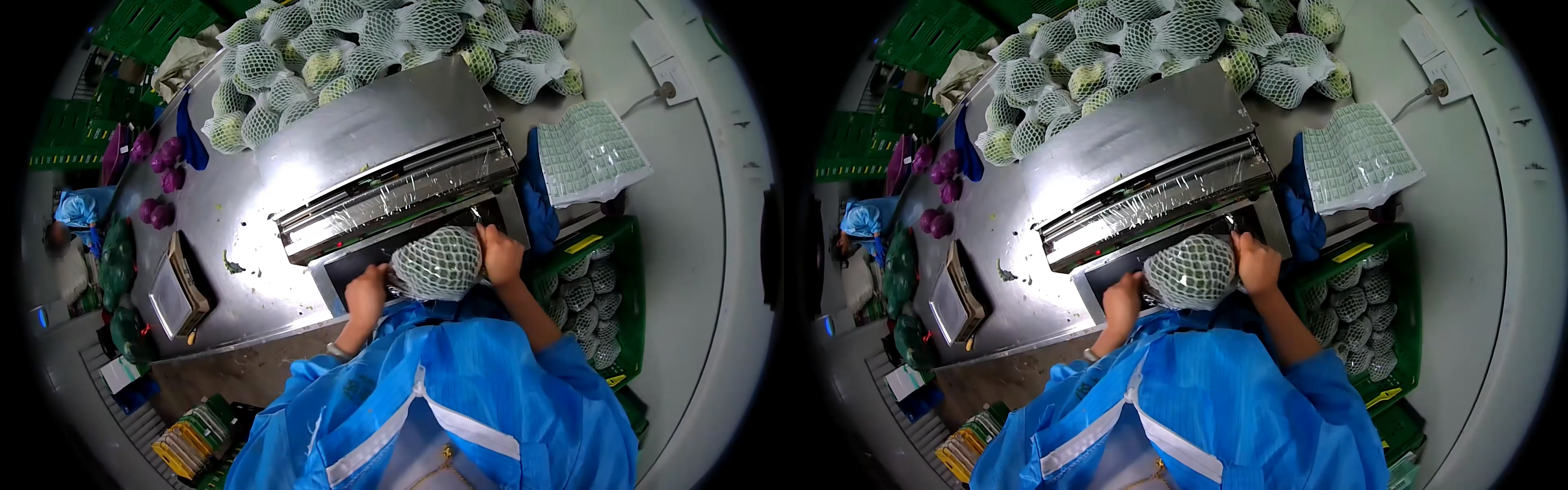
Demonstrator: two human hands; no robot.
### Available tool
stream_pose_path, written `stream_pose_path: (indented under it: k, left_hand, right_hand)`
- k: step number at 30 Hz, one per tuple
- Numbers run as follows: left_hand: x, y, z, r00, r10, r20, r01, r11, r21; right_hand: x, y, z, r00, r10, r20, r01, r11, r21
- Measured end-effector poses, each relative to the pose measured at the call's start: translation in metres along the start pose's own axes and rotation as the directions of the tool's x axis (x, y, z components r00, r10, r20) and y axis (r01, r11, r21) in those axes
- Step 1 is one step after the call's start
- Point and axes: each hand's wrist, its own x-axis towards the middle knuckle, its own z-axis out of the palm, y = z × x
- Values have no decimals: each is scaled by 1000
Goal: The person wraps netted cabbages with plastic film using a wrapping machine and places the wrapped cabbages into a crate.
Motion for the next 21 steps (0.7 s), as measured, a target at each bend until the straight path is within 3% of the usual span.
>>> stream_pose_path:
  k: [2, 3, 4, 6, 8, 10, 12, 13, 14, 16, 17, 20, 21]
  left_hand:
    - [7, 27, 13, 996, 91, 21, -90, 993, -76]
    - [11, 27, 27, 959, 281, -34, -283, 950, -135]
    - [14, 24, 39, 947, 306, 94, -294, 947, -128]
    - [31, 37, 24, 899, 436, 36, -416, 878, -237]
    - [27, 53, 4, 883, 403, -240, -464, 683, -564]
    - [10, 43, 4, 899, 424, -106, -302, 427, -852]
    - [22, 70, -53, 703, 636, -318, -626, 342, -701]
    - [22, 71, -60, 689, 659, -302, -636, 350, -688]
    - [22, 72, -67, 675, 681, -286, -646, 357, -674]
    - [18, 73, -76, 715, 667, -210, -596, 424, -681]
    - [17, 82, -90, 793, 578, -191, -476, 393, -787]
    - [15, 106, -106, 766, 643, 19, -292, 374, -880]
    - [18, 108, -89, 656, 754, -30, -414, 327, -850]
  right_hand:
    - [-5, 1, 15, 997, -61, -47, 60, 998, -5]
    - [-6, 2, 16, 992, -40, 119, 31, 997, 70]
    - [-15, -1, 15, 994, 8, 110, -40, 956, 291]
    - [-20, -20, -3, 987, 26, 158, -129, 710, 693]
    - [-26, -35, -25, 962, -40, 270, -250, 270, 930]
    - [-17, -44, -59, 826, -211, 522, -434, 351, 830]
    - [-31, -68, -81, 705, -157, 692, -632, 303, 713]
    - [-36, -72, -94, 758, -169, 630, -558, 334, 760]
    - [-40, -81, -116, 821, -71, 566, -475, 462, 749]
    - [-43, -94, -153, 951, -208, 230, -72, 573, 817]
    - [-44, -97, -162, 949, -302, 91, 123, 620, 775]
    - [-60, -105, -155, 951, -308, -4, 195, 592, 782]
    - [-64, -105, -159, 945, -325, -45, 248, 616, 748]
